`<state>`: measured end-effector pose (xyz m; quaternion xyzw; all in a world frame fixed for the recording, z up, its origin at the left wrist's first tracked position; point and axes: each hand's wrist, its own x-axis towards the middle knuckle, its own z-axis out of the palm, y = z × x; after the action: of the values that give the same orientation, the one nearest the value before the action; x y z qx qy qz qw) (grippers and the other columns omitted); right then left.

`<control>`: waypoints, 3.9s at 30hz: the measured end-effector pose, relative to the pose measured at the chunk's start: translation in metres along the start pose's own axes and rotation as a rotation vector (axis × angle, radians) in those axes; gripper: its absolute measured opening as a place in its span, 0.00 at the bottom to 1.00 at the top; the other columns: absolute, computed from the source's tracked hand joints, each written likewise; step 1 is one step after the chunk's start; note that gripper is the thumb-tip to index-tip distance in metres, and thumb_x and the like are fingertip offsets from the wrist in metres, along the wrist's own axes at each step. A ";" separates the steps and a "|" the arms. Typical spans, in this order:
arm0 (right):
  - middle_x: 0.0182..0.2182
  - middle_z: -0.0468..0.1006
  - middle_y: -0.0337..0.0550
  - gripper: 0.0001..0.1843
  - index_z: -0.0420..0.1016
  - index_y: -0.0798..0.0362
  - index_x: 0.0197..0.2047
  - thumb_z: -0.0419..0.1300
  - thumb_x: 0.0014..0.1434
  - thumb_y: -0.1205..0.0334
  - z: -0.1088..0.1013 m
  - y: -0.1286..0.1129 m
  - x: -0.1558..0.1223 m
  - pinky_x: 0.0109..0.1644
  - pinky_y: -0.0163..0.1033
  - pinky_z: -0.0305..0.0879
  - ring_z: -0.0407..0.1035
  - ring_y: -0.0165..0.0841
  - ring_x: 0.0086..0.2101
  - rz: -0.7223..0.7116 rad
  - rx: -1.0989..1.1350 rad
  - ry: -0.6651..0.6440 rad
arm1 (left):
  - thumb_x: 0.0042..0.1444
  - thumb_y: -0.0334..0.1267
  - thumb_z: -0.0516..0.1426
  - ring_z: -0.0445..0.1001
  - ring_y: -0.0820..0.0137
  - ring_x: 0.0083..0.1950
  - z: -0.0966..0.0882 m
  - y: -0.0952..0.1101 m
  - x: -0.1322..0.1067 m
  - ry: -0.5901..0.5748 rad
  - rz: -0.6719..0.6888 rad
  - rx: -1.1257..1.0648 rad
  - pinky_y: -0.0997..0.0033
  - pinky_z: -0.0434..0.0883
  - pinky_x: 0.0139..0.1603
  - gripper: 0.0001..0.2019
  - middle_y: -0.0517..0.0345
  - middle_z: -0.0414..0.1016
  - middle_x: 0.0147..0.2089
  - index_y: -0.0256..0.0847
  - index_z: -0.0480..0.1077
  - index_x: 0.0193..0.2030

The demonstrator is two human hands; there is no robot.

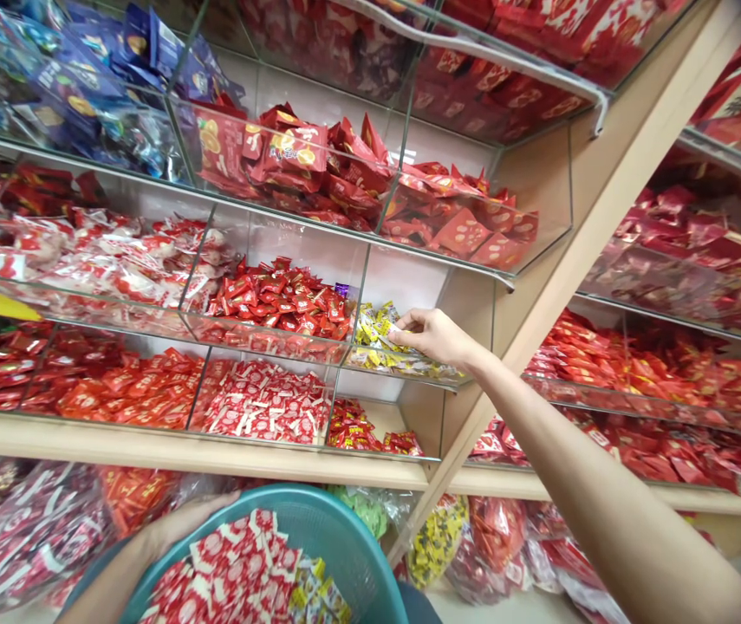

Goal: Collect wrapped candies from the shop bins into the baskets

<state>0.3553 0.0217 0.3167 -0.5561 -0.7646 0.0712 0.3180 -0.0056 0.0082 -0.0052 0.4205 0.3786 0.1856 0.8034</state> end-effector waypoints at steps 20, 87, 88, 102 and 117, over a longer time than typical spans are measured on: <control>0.23 0.69 0.35 0.15 0.70 0.57 0.30 0.60 0.46 0.52 0.014 -0.017 -0.002 0.29 0.33 0.54 0.57 0.25 0.23 -0.149 -0.070 0.009 | 0.36 0.57 0.62 0.71 0.52 0.52 0.005 -0.002 0.000 0.109 -0.014 -0.031 0.62 0.68 0.54 0.22 0.52 0.80 0.42 0.44 0.76 0.34; 0.39 0.73 0.50 0.16 0.70 0.57 0.42 0.57 0.47 0.71 0.285 0.054 -0.240 0.45 0.42 0.66 0.68 0.41 0.41 0.032 -0.367 -0.543 | 0.42 0.54 0.61 0.77 0.55 0.44 0.010 0.004 0.001 0.241 -0.045 0.023 0.62 0.73 0.46 0.28 0.47 0.80 0.40 0.33 0.73 0.44; 0.38 0.73 0.49 0.15 0.70 0.57 0.41 0.57 0.48 0.72 0.285 0.055 -0.241 0.44 0.42 0.66 0.68 0.40 0.40 0.021 -0.370 -0.532 | 0.41 0.54 0.61 0.76 0.55 0.44 0.010 0.005 0.001 0.252 -0.044 0.029 0.63 0.73 0.46 0.28 0.47 0.80 0.40 0.33 0.73 0.43; 0.36 0.71 0.48 0.10 0.67 0.54 0.39 0.55 0.51 0.72 0.299 0.056 -0.235 0.39 0.47 0.65 0.66 0.41 0.38 -0.069 -0.569 -0.423 | 0.47 0.53 0.58 0.76 0.54 0.46 0.006 0.003 0.000 0.193 -0.055 0.022 0.60 0.70 0.49 0.29 0.46 0.80 0.41 0.30 0.70 0.49; 0.37 0.72 0.46 0.11 0.64 0.54 0.46 0.52 0.59 0.64 0.111 -0.016 -0.145 0.42 0.39 0.63 0.66 0.35 0.40 -0.361 -0.247 0.150 | 0.43 0.50 0.62 0.74 0.55 0.49 0.015 0.006 -0.003 0.130 -0.025 -0.100 0.62 0.70 0.52 0.26 0.49 0.79 0.43 0.33 0.73 0.45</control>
<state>0.3056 -0.0870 0.1779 -0.4486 -0.8289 -0.1226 0.3109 0.0040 0.0023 0.0063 0.3621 0.4253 0.2213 0.7994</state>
